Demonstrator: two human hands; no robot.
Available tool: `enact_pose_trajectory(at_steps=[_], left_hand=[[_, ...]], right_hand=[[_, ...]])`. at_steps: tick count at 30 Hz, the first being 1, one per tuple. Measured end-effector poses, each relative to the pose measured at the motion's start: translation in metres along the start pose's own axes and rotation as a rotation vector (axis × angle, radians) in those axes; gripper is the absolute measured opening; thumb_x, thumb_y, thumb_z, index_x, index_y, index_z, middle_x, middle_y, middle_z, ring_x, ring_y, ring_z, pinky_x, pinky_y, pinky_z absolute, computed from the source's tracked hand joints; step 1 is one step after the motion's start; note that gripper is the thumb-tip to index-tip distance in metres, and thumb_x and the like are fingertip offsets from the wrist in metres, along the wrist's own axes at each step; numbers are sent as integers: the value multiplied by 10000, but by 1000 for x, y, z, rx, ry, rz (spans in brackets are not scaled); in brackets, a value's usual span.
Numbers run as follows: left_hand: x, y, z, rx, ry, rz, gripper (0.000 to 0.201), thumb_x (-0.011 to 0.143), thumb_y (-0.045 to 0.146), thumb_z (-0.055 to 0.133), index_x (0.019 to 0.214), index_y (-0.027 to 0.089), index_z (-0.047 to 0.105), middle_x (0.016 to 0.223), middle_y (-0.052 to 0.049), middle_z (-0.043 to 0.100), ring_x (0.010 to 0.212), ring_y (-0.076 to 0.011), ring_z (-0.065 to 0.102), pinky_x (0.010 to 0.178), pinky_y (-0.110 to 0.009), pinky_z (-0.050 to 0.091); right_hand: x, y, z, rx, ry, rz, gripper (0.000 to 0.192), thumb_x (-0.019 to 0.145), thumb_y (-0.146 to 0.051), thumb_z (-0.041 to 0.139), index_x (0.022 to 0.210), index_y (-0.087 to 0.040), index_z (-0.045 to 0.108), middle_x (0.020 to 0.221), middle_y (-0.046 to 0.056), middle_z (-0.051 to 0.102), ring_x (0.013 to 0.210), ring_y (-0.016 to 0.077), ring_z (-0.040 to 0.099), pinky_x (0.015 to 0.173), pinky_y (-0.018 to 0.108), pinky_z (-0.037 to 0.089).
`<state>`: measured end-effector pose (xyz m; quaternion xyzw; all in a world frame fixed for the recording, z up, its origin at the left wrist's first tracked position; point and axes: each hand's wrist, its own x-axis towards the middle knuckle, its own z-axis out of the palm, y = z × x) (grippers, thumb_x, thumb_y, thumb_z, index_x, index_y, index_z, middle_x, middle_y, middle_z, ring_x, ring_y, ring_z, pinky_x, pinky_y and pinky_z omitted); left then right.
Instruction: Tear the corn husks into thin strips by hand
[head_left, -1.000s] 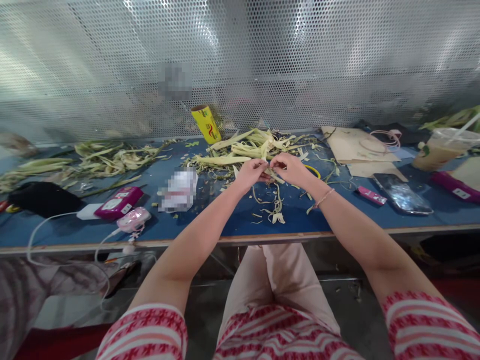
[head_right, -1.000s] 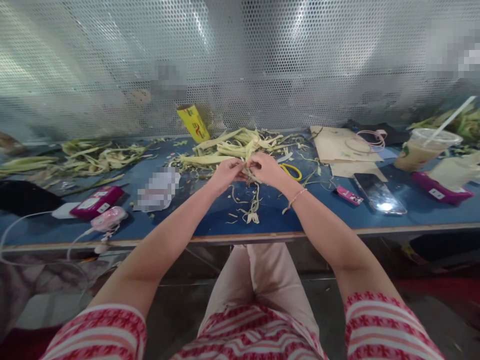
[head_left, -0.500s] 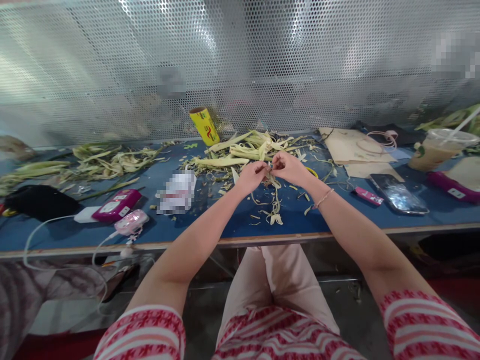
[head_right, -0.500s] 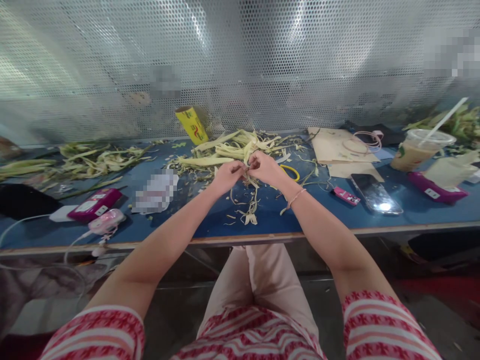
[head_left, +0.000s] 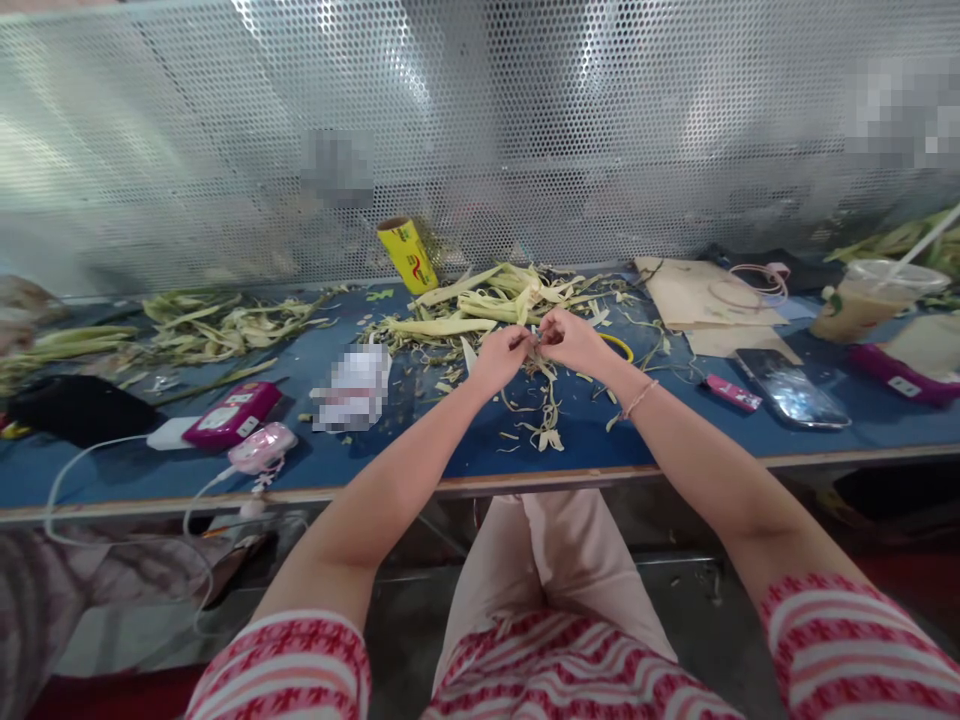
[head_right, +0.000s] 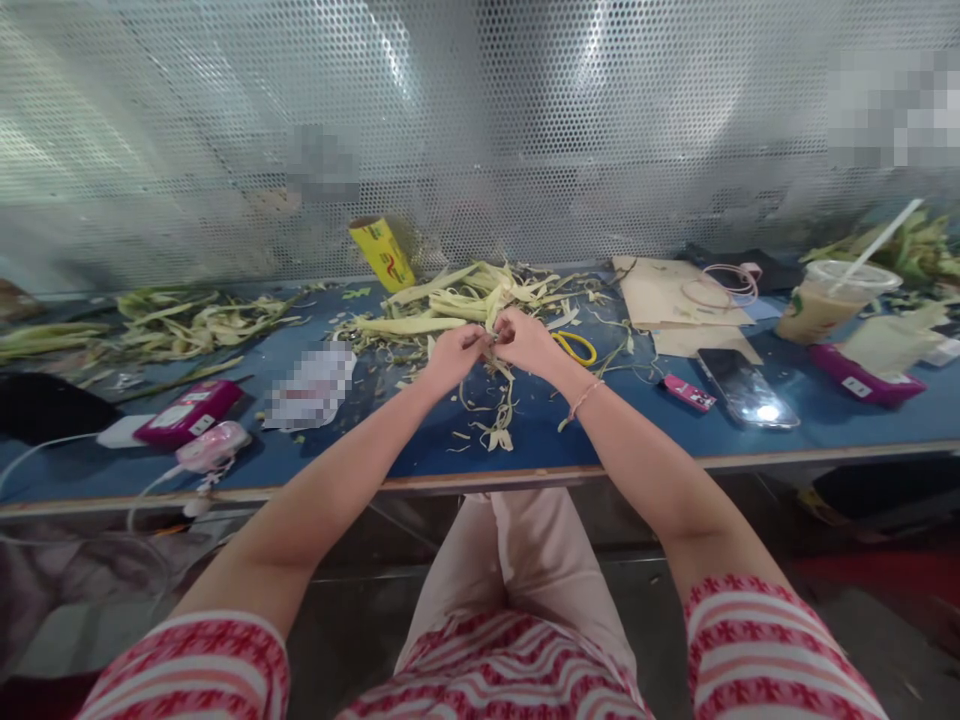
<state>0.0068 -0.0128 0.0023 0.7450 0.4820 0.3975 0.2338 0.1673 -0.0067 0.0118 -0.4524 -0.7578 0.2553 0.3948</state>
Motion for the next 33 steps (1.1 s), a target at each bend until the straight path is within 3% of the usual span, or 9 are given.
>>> enact_pose_trajectory(at_steps=[7,13,21,33], left_hand=[[0,-2,3,-13,6,-6,198,845,303,497,725,178,591,665,5,638,653,-137,591,634,-247,407],[0,1,1,-95,55,-38,148,835,243,505,719,178,568,591,26,567,583,-123,549,600,-238,407],[4,-6,2,-228,60,-64,194,861,281,492,709,172,546,603,22,555,595,-117,541,607,-229,432],[5,-5,4,-219,73,-70,203,863,284,508,702,167,552,592,24,560,574,-112,537,626,-239,444]], right_hand=[[-2,-4,0,-33,58,15,187,599,-182,623,736,-203,498,671,-27,594,656,140,559,662,283,430],[-1,0,2,88,17,-69,59,650,-188,588,706,-184,575,671,-8,614,659,143,577,664,286,459],[1,0,2,115,59,-93,76,709,-183,578,756,-173,636,771,34,681,755,165,636,763,333,498],[0,-3,5,133,131,-128,155,665,-162,588,818,-185,598,741,13,637,714,154,602,718,322,498]])
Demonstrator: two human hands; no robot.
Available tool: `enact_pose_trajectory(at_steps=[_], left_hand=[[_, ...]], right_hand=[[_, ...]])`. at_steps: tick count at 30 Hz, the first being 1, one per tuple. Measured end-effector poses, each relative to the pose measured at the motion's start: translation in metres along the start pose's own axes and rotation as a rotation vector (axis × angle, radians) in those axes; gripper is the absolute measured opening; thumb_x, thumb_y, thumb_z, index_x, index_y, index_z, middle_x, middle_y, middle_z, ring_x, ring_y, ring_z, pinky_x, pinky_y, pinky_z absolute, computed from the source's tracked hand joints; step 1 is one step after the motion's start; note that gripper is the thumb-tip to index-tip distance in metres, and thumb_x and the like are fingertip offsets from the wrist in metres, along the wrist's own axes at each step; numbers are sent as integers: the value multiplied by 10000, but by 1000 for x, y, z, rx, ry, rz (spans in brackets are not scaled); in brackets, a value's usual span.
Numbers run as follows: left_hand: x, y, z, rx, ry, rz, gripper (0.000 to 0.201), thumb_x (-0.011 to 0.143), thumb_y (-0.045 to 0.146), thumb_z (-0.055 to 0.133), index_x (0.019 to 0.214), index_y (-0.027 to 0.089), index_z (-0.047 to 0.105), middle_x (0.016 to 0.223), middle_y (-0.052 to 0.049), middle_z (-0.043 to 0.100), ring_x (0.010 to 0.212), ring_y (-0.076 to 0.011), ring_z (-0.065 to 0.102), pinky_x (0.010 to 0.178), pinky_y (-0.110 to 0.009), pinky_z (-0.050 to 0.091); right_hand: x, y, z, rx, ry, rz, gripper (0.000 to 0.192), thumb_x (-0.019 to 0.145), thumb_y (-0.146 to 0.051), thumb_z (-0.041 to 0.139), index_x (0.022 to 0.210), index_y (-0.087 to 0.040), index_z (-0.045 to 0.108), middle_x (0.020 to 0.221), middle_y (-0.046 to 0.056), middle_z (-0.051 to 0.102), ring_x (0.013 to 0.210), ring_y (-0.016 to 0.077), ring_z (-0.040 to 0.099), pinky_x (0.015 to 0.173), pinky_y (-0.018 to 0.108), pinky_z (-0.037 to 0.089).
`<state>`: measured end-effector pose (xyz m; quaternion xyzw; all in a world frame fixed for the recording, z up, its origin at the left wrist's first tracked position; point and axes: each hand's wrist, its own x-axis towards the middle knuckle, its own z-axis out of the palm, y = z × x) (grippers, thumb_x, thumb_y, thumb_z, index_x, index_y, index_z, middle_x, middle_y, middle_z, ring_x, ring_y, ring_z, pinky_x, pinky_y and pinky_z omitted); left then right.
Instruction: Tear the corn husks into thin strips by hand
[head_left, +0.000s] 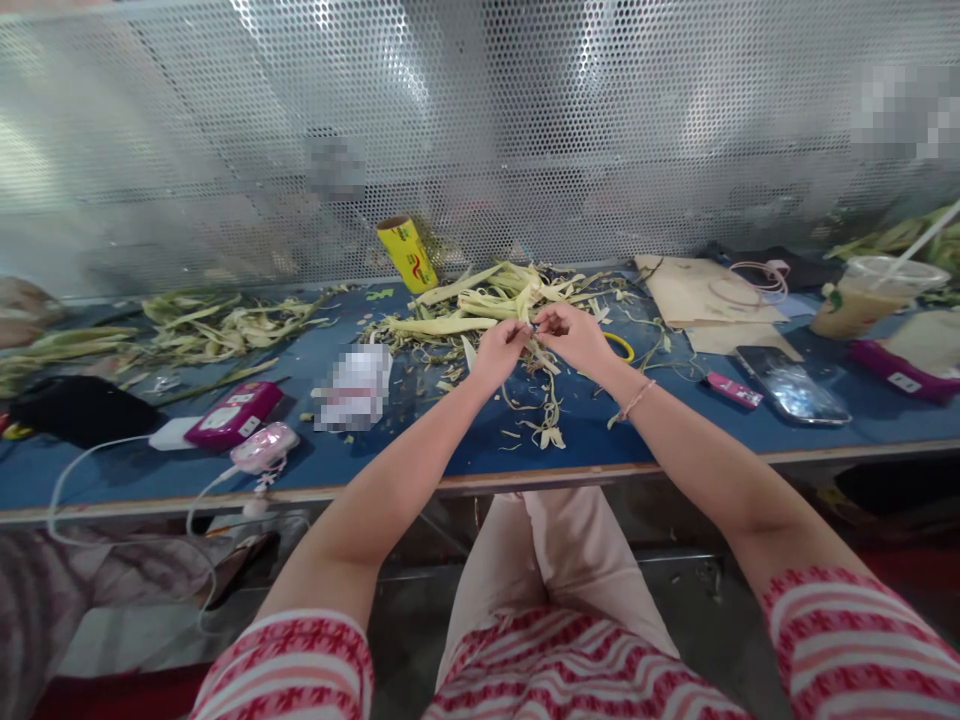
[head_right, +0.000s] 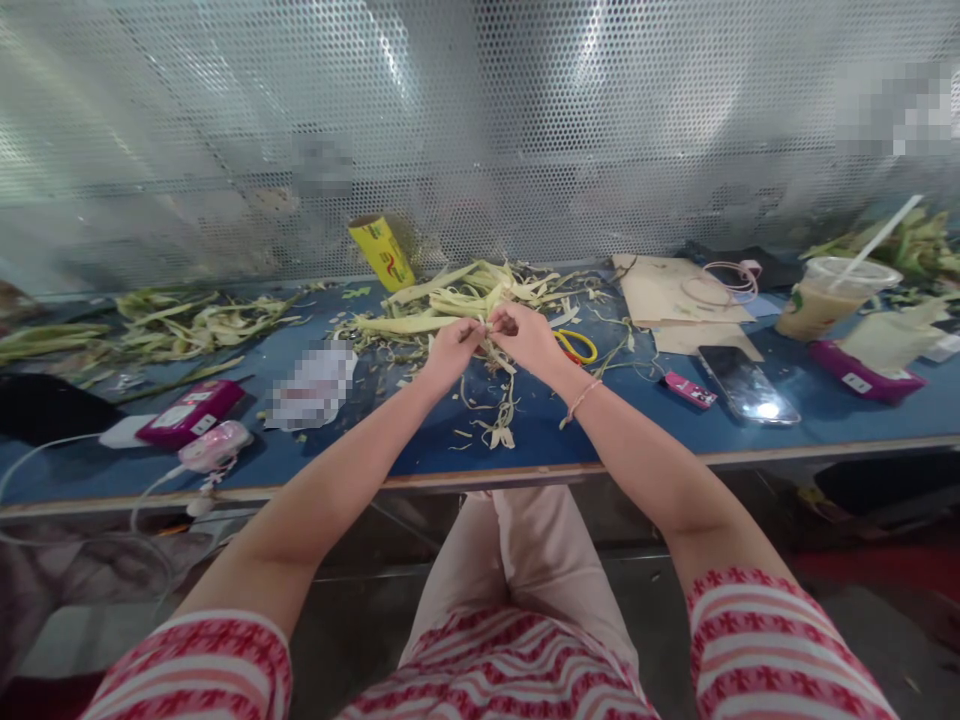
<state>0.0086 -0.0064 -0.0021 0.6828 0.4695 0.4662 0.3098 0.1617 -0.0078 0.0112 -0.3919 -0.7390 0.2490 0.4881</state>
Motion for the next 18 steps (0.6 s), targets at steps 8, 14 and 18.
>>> enact_pose_trajectory(at_steps=[8,14,18], left_hand=[[-1,1,2,-77,-16,-7,200,872,271,496,698,176,518,577,31,528,564,-108,540,599,-230,457],[1,-3,3,-178,-21,-74,199,861,320,541,730,169,541,600,29,535,570,-98,539,605,-223,480],[2,-4,3,-246,-31,-94,196,856,295,545,712,163,533,602,28,530,548,-88,532,586,-216,477]], right_hand=[[-1,-1,3,-134,42,-77,133,688,-147,574,806,-199,606,804,34,656,764,171,603,755,331,494],[-3,-1,2,-83,-30,-86,159,693,-138,562,837,-189,610,825,34,655,784,167,615,760,320,497],[-3,2,1,-88,-47,-126,182,699,-110,542,847,-190,611,821,33,649,799,167,619,774,319,493]])
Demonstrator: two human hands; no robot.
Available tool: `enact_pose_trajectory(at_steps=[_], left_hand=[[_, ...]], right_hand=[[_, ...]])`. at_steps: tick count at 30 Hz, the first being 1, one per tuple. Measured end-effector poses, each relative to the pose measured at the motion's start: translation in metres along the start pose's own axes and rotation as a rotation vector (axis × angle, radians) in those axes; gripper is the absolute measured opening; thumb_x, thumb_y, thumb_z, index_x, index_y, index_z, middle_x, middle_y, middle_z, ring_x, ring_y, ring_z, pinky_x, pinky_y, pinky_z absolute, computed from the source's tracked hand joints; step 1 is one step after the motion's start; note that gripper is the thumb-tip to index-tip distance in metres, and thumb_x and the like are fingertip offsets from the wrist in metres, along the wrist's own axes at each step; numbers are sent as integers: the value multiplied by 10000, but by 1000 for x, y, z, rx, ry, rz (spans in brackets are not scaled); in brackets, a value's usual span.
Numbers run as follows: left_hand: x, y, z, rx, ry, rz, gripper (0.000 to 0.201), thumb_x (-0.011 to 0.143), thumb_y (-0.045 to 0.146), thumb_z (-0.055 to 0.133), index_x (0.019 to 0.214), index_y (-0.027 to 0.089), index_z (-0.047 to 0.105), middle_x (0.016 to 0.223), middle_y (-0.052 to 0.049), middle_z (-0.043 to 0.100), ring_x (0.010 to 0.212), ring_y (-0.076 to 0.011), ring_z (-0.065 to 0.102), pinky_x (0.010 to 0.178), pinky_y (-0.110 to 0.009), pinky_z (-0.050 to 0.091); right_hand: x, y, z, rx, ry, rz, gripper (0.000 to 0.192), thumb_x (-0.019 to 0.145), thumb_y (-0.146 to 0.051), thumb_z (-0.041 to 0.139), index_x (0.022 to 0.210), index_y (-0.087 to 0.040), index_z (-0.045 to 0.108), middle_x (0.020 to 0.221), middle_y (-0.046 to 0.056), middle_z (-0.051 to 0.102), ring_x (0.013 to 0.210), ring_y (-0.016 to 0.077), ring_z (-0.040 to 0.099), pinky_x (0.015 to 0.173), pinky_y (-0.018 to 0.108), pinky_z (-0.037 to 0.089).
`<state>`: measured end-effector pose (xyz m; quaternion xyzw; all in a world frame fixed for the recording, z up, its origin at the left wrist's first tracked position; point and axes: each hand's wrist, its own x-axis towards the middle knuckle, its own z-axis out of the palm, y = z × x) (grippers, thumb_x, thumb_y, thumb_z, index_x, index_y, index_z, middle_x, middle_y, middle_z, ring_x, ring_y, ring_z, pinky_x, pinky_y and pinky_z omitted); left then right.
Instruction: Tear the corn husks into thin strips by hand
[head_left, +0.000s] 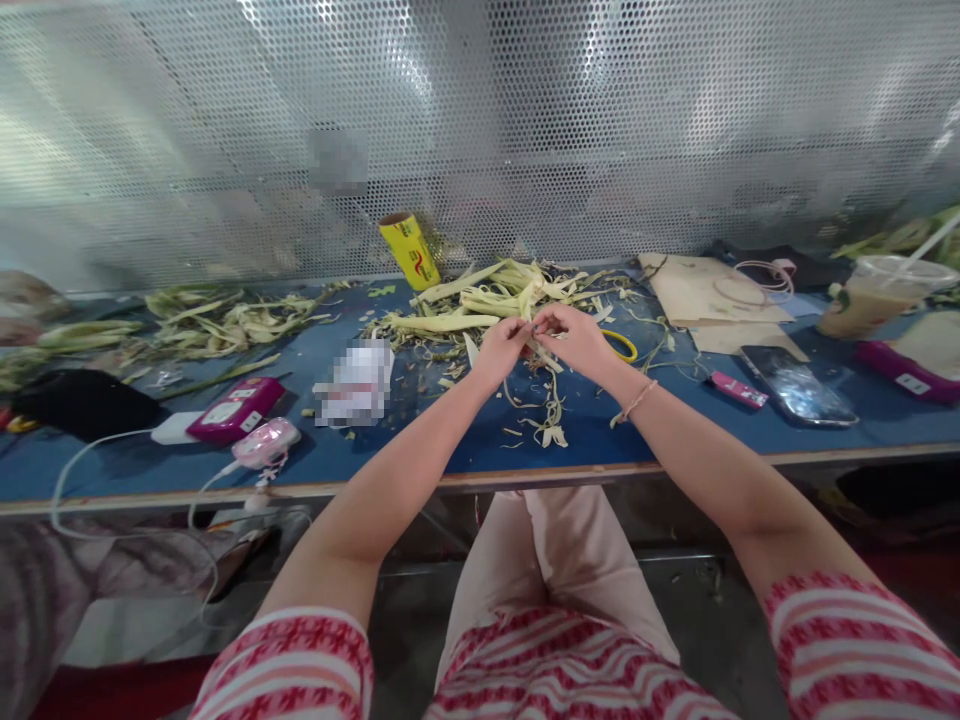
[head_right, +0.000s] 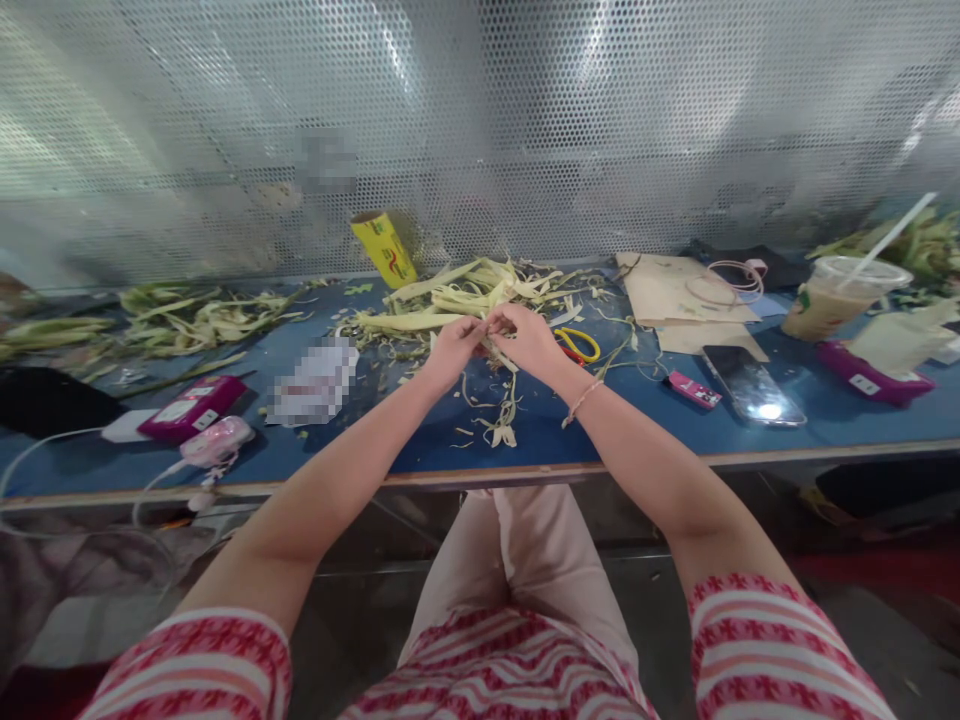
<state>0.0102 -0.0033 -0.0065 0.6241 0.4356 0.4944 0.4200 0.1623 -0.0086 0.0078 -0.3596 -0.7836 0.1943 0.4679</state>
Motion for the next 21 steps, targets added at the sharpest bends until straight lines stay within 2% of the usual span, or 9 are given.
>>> enact_pose_trajectory(at_steps=[4,7,14,18,21], left_hand=[[1,-2,0,14,4,19,227,856,307,545,681,161,531,577,29,536,525,-82,520,587,-218,475],[0,0,0,64,16,25,233,859,310,540,675,166,535,553,31,533,516,-90,523,579,-223,470],[-8,15,-1,214,51,30,203,866,236,512,675,172,538,538,35,547,512,-110,556,576,-232,446],[-9,18,-3,261,76,34,246,871,249,505,636,176,511,499,30,533,504,-116,550,563,-233,429],[-9,19,-3,280,91,47,242,869,252,501,638,179,507,509,25,542,504,-116,547,550,-232,422]], right_hand=[[1,0,-1,-115,89,-67,139,715,-123,553,817,-198,611,867,51,642,819,182,598,775,338,486],[2,0,-1,-126,121,-43,105,722,-149,574,805,-202,611,882,57,642,818,190,590,753,343,488],[2,2,0,-41,12,56,73,725,-177,579,791,-191,607,787,32,646,739,166,594,723,319,479],[1,0,-2,-132,44,-33,117,732,-129,548,817,-200,589,813,37,634,769,171,583,746,319,470],[0,-3,-2,-209,16,-131,134,768,-116,508,841,-206,575,858,52,622,826,184,575,780,323,466]])
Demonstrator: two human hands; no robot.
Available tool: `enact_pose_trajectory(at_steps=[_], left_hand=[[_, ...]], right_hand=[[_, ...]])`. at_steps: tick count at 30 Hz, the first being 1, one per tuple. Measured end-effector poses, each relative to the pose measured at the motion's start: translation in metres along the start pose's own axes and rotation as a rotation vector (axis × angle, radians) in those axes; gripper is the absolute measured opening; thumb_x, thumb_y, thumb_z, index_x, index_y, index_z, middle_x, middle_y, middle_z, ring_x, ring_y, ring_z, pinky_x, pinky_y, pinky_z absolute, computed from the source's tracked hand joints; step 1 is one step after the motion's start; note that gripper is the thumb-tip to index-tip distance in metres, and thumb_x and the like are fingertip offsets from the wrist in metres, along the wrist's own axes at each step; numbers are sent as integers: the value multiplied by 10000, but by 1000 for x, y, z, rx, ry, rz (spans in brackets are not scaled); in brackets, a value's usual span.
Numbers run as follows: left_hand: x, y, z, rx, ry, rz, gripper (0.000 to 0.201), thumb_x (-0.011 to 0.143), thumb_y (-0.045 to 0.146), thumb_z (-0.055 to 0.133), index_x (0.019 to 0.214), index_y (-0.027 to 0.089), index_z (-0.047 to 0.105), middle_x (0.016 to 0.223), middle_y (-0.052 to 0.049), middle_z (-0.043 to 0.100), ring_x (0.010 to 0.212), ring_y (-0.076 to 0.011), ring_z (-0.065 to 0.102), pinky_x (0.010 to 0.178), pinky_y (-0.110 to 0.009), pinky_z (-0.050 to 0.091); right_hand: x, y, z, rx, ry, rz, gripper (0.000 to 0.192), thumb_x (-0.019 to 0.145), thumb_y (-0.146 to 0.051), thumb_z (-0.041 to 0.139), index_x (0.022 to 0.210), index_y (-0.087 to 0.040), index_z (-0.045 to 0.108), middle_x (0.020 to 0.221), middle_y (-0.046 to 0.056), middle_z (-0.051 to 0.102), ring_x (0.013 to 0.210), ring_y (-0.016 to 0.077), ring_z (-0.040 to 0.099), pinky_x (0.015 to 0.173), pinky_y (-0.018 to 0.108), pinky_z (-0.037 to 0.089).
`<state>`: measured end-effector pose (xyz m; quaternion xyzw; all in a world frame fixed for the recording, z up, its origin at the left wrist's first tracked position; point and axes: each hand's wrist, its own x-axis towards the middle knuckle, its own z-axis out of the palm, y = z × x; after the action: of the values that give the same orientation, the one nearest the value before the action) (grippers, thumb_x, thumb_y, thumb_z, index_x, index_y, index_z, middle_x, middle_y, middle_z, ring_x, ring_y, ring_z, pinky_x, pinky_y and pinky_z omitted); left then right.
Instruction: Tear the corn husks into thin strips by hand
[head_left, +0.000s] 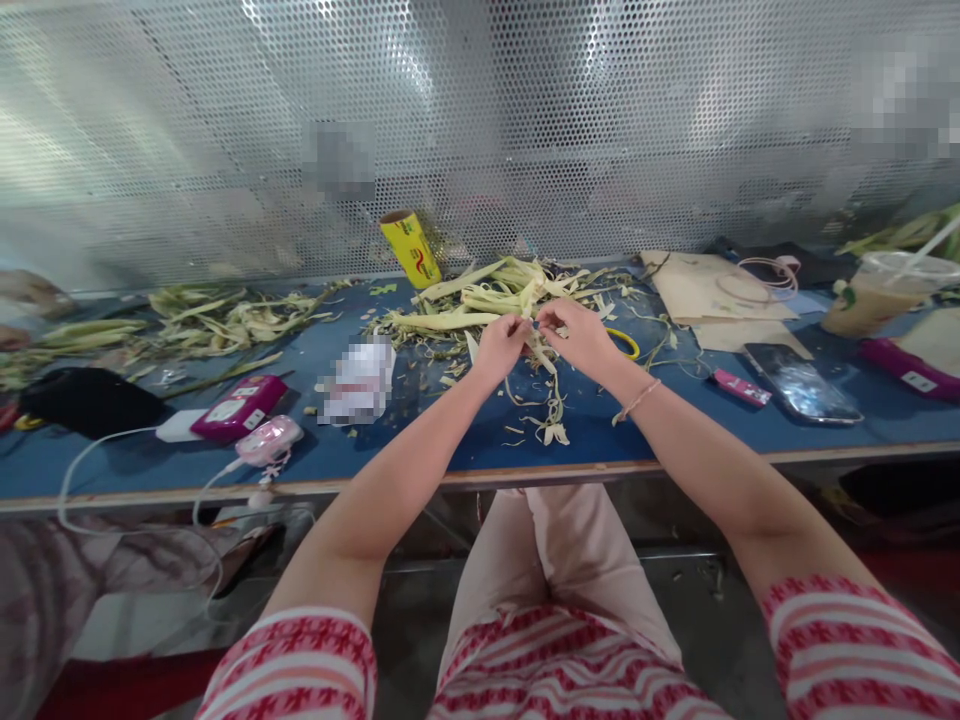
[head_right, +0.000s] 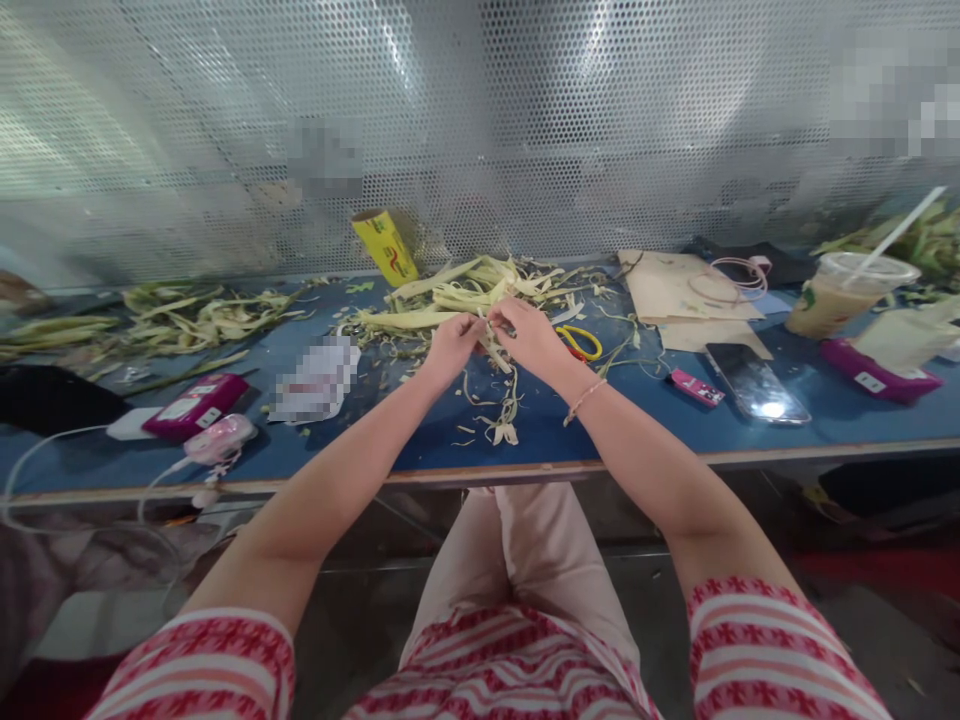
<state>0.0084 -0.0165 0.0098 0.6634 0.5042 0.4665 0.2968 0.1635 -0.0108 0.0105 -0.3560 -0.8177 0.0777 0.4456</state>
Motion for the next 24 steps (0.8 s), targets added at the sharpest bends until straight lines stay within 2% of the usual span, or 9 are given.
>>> enact_pose_trajectory(at_steps=[6,12,17,24], left_hand=[[-2,1,-1,50,29,19,249,863,254,489,626,177,488,528,22,528,524,-109,529,542,-220,419],[-1,-3,1,95,18,34,232,853,234,486,629,176,488,580,10,541,580,-121,536,585,-233,425],[2,-8,3,128,13,60,237,865,234,472,636,178,485,608,8,528,621,-131,499,637,-256,390],[1,-3,4,165,48,92,300,861,200,502,579,189,399,551,36,407,580,-117,391,594,-256,293]], right_hand=[[-2,-8,-2,-41,-9,-119,141,823,-100,461,857,-200,554,896,75,608,868,192,568,797,324,465],[-3,-5,1,-69,-22,-182,161,798,-66,466,855,-184,559,838,67,595,827,187,561,786,327,465],[-3,1,7,33,0,-115,197,737,-46,493,857,-185,563,868,60,615,800,168,576,753,304,485],[0,-3,7,104,46,31,139,708,-83,549,797,-189,556,827,48,602,762,159,564,714,304,483]])
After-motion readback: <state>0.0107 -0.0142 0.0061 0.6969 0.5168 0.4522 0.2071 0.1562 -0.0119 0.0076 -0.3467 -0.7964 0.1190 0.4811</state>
